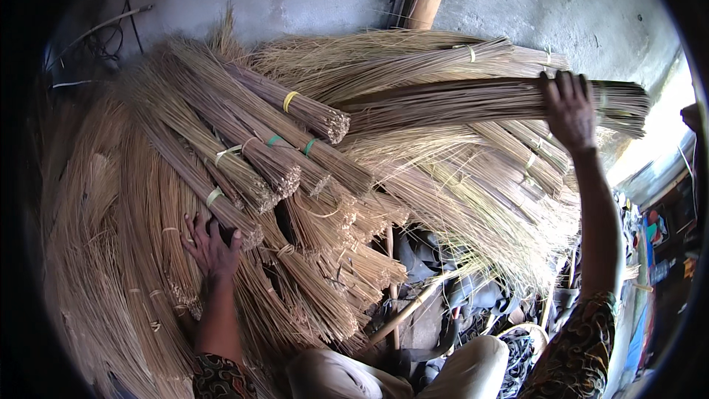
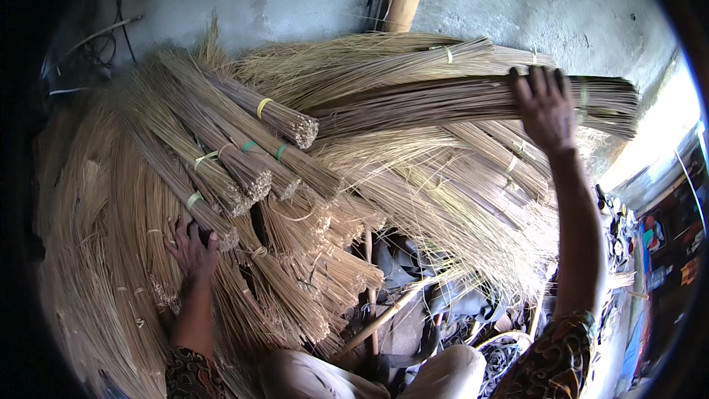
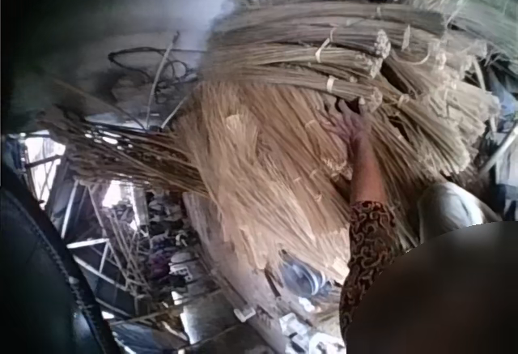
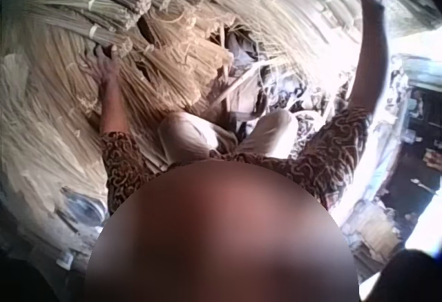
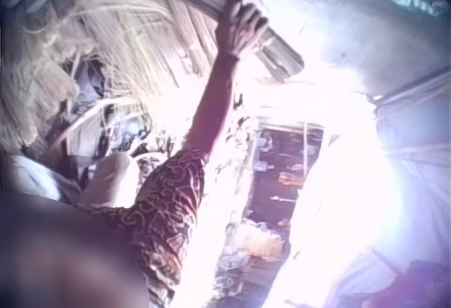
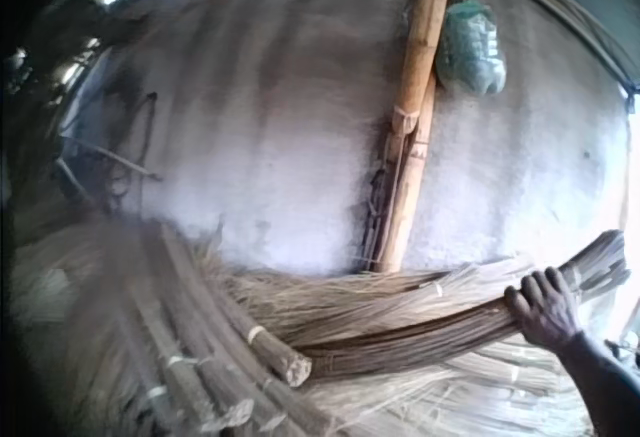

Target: The person sits on the floor surrounded by broom materials and uses shears to cut a black rubber sheet into narrow strips. They repeatedly position the sheet and cut along its length, accumulating cut strips in a nearby basket.

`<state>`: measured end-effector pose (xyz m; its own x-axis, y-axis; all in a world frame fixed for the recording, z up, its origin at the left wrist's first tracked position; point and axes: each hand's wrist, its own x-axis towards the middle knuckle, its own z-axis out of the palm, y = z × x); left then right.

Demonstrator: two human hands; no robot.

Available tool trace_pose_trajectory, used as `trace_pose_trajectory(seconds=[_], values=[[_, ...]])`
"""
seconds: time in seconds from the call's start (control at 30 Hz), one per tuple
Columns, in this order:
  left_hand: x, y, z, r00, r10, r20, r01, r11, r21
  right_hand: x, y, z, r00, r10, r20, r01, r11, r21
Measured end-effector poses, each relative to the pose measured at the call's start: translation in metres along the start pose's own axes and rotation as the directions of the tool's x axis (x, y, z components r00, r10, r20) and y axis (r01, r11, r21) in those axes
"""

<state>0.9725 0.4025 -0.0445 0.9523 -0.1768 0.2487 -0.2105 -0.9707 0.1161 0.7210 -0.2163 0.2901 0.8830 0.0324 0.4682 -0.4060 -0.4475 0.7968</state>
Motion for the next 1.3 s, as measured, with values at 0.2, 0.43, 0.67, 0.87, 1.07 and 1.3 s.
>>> trace_pose_trajectory(seconds=[0.2,0.43,0.67,0.87,1.07,1.3], values=[[0.000,-0.005,-0.002,1.000,-0.003,0.016,0.004,1.000,-0.017,-0.052,0.143,-0.060,0.981,0.153,-0.117,-0.179,0.949,-0.259],[0.001,-0.004,-0.008,0.999,-0.010,0.034,0.013,0.995,-0.102,-0.199,0.291,-0.097,0.740,0.653,-0.158,-0.651,0.640,-0.408],[0.000,-0.007,-0.009,1.000,0.010,0.008,-0.009,0.988,-0.156,-0.289,0.196,-0.078,0.569,0.822,-0.026,-0.521,0.385,0.762],[0.001,-0.009,-0.011,0.999,0.021,0.028,-0.017,0.990,-0.143,-0.126,-0.078,-0.169,0.628,0.656,0.418,-0.307,-0.286,0.908],[0.003,-0.012,-0.010,0.997,0.028,0.068,-0.019,0.990,-0.139,0.117,-0.215,-0.274,0.908,0.061,0.414,-0.372,-0.336,0.865],[0.005,-0.009,-0.009,0.992,-0.004,0.123,0.016,0.996,-0.093,0.229,-0.365,-0.229,0.783,-0.496,0.375,-0.350,0.147,0.925]])
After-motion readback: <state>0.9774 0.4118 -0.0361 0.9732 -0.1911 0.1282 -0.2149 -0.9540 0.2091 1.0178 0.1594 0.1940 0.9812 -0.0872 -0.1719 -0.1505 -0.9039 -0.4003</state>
